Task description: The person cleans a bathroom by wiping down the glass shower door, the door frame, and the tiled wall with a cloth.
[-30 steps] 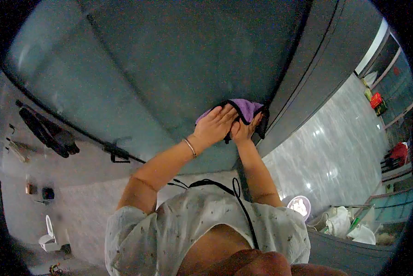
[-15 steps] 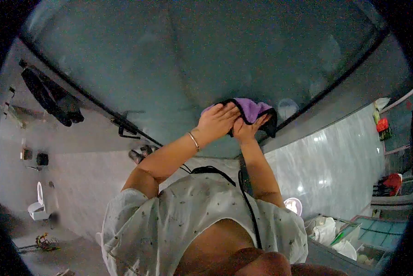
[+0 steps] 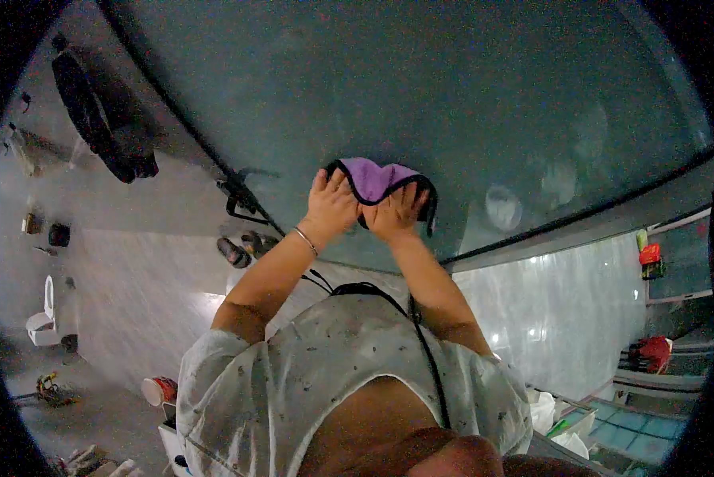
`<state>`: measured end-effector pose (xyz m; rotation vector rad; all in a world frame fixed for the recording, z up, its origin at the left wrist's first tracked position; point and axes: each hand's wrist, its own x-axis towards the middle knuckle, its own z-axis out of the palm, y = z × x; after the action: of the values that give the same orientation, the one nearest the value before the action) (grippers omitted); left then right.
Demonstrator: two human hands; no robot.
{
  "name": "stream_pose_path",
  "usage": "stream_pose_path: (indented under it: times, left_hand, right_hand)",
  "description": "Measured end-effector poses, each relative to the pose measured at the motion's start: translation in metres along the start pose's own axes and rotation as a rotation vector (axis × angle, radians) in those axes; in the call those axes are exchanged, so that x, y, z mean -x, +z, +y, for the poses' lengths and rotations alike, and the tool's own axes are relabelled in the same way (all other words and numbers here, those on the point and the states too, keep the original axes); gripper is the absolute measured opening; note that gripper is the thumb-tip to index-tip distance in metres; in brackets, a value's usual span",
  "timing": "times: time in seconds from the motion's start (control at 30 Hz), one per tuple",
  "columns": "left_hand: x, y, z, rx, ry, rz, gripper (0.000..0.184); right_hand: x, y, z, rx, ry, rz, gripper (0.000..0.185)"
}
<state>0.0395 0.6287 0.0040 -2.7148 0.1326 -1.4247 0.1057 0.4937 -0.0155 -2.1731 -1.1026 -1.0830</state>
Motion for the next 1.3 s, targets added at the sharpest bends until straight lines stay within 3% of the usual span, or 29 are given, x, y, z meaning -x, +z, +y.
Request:
stream_pose_path:
  times: [0.07,0.13,0.23,0.3,0.33,0.43,0.5,0.53,0.57,0.6,0.63,0.7,0.73,0.87,0.97,1.07,1.13,1.27,1.3]
  left_hand:
    - [0.011,-0.002,-0.018,-0.058,-0.039,-0.029,0.029]
    - [-0.01,0.013,0.037,-0.078,-0.073,-0.094,0.038]
    - [-0.002,0.007,0.01,-0.115,-0.123,-0.069,0.041]
    - [0.018,0.018,-0.012,-0.137,-0.083,-0.025,0.044]
    - [0.022,0.022,-0.016,-0.139,-0.117,-0.043,0.044]
    - [0.025,0.007,-0.034,-0.094,-0.234,-0.148,0.043]
    - [0.025,0.003,-0.051,-0.037,-0.169,0.131,0.044]
    - [0.029,0.003,-0.054,-0.015,-0.197,0.151,0.044]
    - [0.036,0.004,-0.061,-0.018,-0.202,0.15,0.044]
    - [0.046,0.008,-0.066,-0.035,-0.266,0.052,0.044]
    - [0.054,0.014,-0.069,-0.053,-0.33,-0.047,0.043]
    - [0.061,0.033,-0.072,-0.01,-0.334,0.072,0.042]
    - [0.061,0.038,-0.07,-0.001,-0.361,0.146,0.042]
    - [0.064,0.034,-0.061,-0.057,-0.415,0.036,0.042]
    - [0.079,0.051,-0.059,-0.144,-0.348,0.154,0.045]
    - [0.086,0.049,-0.056,-0.011,-0.473,0.025,0.05]
    - [0.073,0.034,-0.042,-0.159,-0.543,-0.309,0.055]
    - [0.081,0.025,-0.028,-0.241,-0.39,-0.222,0.058]
    - [0.075,0.019,-0.021,-0.22,-0.451,-0.332,0.059]
  right_hand:
    - [-0.016,0.0,-0.018,-0.041,-0.06,-0.051,0.046]
    - [-0.007,-0.038,0.03,-0.017,-0.09,-0.061,0.045]
    - [-0.014,-0.013,0.007,0.096,-0.167,-0.013,0.039]
    - [-0.021,-0.001,-0.008,-0.005,-0.238,0.118,0.035]
    - [-0.025,-0.001,-0.013,-0.063,-0.2,0.023,0.033]
    - [-0.03,0.025,-0.033,-0.131,-0.23,0.049,0.032]
    - [-0.035,0.042,-0.044,-0.222,-0.242,0.041,0.035]
    - [-0.036,0.047,-0.049,-0.271,-0.248,0.016,0.036]
    - [-0.037,0.051,-0.054,-0.319,-0.253,-0.012,0.037]
    - [-0.05,0.037,-0.056,-0.378,-0.258,-0.18,0.039]
    - [-0.051,0.038,-0.056,-0.381,-0.26,-0.184,0.039]
    - [-0.053,0.042,-0.054,-0.308,-0.306,-0.238,0.042]
    - [-0.054,0.047,-0.059,-0.468,-0.287,-0.121,0.046]
    - [-0.057,0.039,-0.056,-0.417,-0.333,-0.209,0.045]
    - [-0.057,0.04,-0.056,-0.529,-0.311,-0.198,0.044]
    - [-0.059,0.035,-0.055,-0.536,-0.34,-0.239,0.044]
    - [-0.059,0.032,-0.053,-0.536,-0.351,-0.325,0.047]
    - [-0.041,0.035,-0.042,-0.627,-0.296,-0.425,0.049]
    - [-0.039,0.034,-0.039,-0.591,-0.309,-0.458,0.051]
